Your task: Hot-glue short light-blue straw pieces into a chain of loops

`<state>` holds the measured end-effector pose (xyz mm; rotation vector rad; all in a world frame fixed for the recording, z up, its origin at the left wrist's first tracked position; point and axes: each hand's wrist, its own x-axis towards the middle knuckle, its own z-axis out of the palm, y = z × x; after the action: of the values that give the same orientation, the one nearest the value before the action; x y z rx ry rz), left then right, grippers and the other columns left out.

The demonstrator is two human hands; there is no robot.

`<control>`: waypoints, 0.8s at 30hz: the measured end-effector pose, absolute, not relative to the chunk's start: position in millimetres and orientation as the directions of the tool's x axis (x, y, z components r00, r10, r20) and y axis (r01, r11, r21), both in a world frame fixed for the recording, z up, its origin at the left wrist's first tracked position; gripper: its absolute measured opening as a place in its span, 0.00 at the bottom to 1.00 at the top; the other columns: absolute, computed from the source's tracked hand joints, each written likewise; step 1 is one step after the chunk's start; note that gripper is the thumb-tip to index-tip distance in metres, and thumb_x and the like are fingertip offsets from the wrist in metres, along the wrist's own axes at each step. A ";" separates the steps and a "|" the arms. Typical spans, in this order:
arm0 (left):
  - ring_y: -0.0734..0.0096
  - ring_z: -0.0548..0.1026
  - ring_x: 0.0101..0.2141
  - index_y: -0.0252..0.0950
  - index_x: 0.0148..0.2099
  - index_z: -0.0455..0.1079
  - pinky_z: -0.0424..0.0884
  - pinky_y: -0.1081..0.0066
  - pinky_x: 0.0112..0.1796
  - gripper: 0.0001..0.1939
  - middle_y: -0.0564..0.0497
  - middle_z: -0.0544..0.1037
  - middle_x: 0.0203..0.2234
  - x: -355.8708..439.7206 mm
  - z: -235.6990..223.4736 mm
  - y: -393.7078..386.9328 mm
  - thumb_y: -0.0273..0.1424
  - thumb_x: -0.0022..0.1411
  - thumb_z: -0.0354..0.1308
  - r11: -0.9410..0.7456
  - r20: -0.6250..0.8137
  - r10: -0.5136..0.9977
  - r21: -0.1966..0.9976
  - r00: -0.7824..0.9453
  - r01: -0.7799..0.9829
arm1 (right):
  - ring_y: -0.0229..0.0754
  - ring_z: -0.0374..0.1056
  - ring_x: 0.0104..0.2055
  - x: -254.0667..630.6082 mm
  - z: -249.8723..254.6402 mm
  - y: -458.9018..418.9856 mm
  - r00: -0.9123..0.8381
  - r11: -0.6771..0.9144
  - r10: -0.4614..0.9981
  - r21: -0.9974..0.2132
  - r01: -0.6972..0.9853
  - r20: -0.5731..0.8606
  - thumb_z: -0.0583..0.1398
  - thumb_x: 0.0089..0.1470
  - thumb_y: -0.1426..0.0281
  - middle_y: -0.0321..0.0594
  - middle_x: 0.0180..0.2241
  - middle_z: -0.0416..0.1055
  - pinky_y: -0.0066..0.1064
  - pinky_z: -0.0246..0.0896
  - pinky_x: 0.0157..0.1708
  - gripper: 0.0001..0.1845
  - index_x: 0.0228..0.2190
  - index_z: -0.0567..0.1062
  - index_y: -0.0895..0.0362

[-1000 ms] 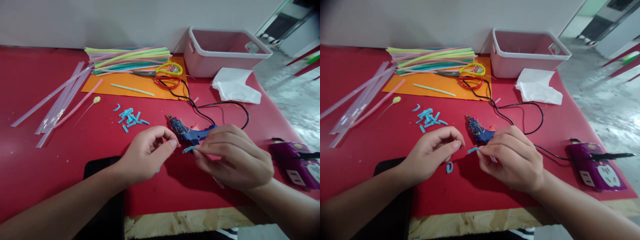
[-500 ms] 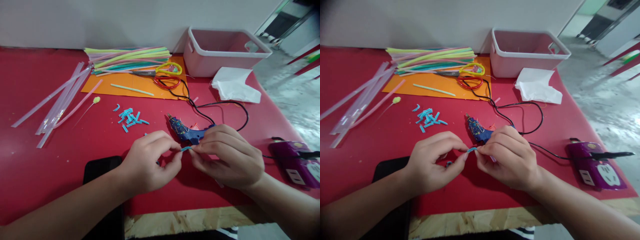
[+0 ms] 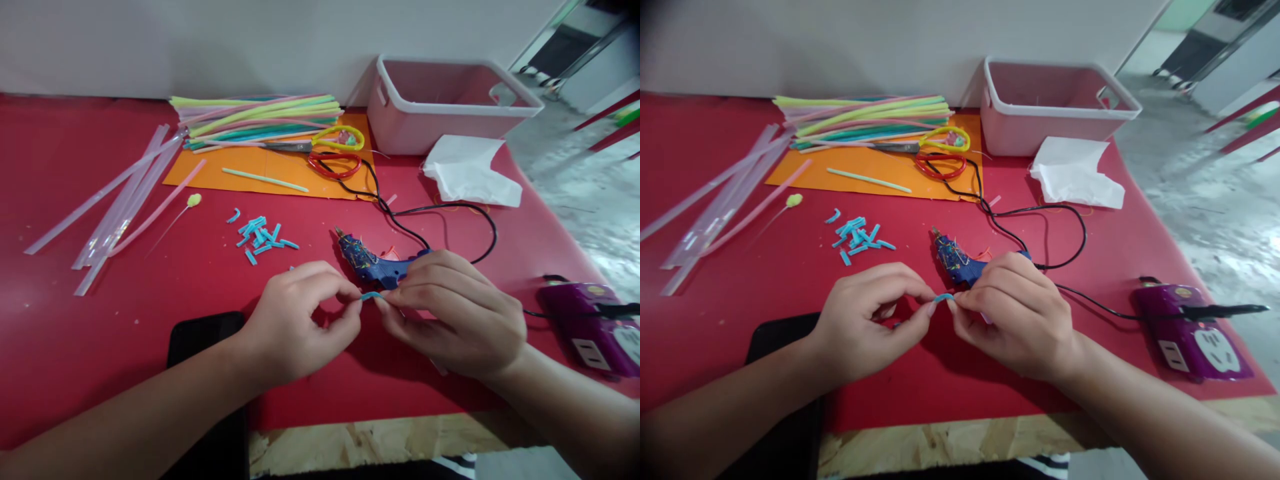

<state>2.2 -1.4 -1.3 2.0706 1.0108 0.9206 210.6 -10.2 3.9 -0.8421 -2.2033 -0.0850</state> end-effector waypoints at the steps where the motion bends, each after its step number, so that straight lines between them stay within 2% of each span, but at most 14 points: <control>1: 0.81 0.61 0.19 0.34 0.33 0.76 0.60 0.75 0.23 0.03 0.53 0.78 0.26 2.3 -0.7 -1.1 0.24 0.59 0.61 -0.463 0.277 0.848 0.802 0.452 0.376 | 0.37 0.67 0.25 211.3 4.0 -9.9 -0.494 0.779 0.546 -0.194 0.596 0.676 0.67 0.50 0.79 0.36 0.22 0.73 0.34 0.70 0.29 0.08 0.29 0.74 0.55; 4: 0.80 0.60 0.19 0.34 0.32 0.75 0.57 0.75 0.22 0.04 0.54 0.73 0.23 1.3 1.2 1.4 0.28 0.60 0.61 -0.258 0.094 0.906 0.895 0.414 0.363 | 0.39 0.70 0.28 218.2 4.2 -7.1 -0.483 0.756 0.564 -0.184 0.628 0.669 0.67 0.50 0.77 0.36 0.26 0.76 0.36 0.70 0.32 0.10 0.35 0.76 0.54; 7: 0.79 0.58 0.19 0.34 0.33 0.75 0.54 0.75 0.21 0.07 0.57 0.67 0.19 -1.9 2.2 6.7 0.32 0.62 0.61 -0.001 -0.101 0.932 0.960 0.348 0.281 | 0.46 0.72 0.33 231.5 3.3 -1.4 -0.460 0.698 0.638 -0.212 0.684 0.617 0.66 0.51 0.73 0.44 0.33 0.78 0.42 0.70 0.35 0.16 0.43 0.75 0.57; 9: 0.80 0.59 0.20 0.35 0.33 0.73 0.54 0.76 0.21 0.08 0.58 0.65 0.19 -4.3 1.9 10.7 0.34 0.62 0.62 0.098 -0.150 0.942 0.978 0.300 0.183 | 0.49 0.72 0.38 241.0 1.9 2.9 -0.469 0.659 0.700 -0.237 0.713 0.538 0.62 0.52 0.74 0.48 0.38 0.77 0.44 0.69 0.38 0.17 0.46 0.74 0.58; 14: 0.84 0.58 0.17 0.36 0.32 0.71 0.53 0.79 0.18 0.08 0.61 0.64 0.17 -6.1 -1.3 16.9 0.32 0.60 0.64 0.239 -0.215 0.956 0.966 0.202 -0.100 | 0.53 0.72 0.47 253.5 -3.9 9.1 -0.525 0.571 0.817 -0.204 0.796 0.237 0.58 0.47 0.76 0.47 0.46 0.73 0.48 0.66 0.46 0.25 0.48 0.73 0.54; 17: 0.86 0.58 0.16 0.35 0.31 0.72 0.53 0.82 0.18 0.07 0.62 0.64 0.17 -5.7 -3.4 17.7 0.31 0.61 0.64 0.279 -0.247 0.951 0.944 0.185 -0.174 | 0.55 0.68 0.52 254.1 -9.1 8.7 -0.478 0.493 0.870 -0.228 0.840 0.117 0.57 0.44 0.78 0.48 0.50 0.69 0.49 0.63 0.51 0.30 0.51 0.72 0.53; 21: 0.88 0.59 0.16 0.36 0.30 0.73 0.55 0.84 0.18 0.07 0.62 0.63 0.17 -6.2 -4.8 17.3 0.31 0.61 0.64 0.280 -0.249 0.953 0.940 0.171 -0.195 | 0.52 0.70 0.48 253.2 -15.3 9.3 -0.438 0.460 0.888 -0.240 0.854 0.143 0.56 0.43 0.80 0.45 0.45 0.72 0.46 0.61 0.47 0.27 0.46 0.72 0.52; 24: 0.88 0.59 0.16 0.36 0.30 0.74 0.55 0.85 0.17 0.07 0.61 0.64 0.17 -7.1 -5.4 17.0 0.31 0.61 0.65 0.270 -0.240 0.957 0.944 0.165 -0.189 | 0.48 0.72 0.38 252.3 -15.2 10.3 -0.439 0.498 0.858 -0.228 0.836 0.265 0.57 0.43 0.79 0.41 0.36 0.76 0.43 0.57 0.42 0.23 0.43 0.69 0.52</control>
<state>-7.1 17.0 -5.4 0.9317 1.0673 1.0124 252.3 10.3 -15.2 -1.4163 -2.4018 0.0892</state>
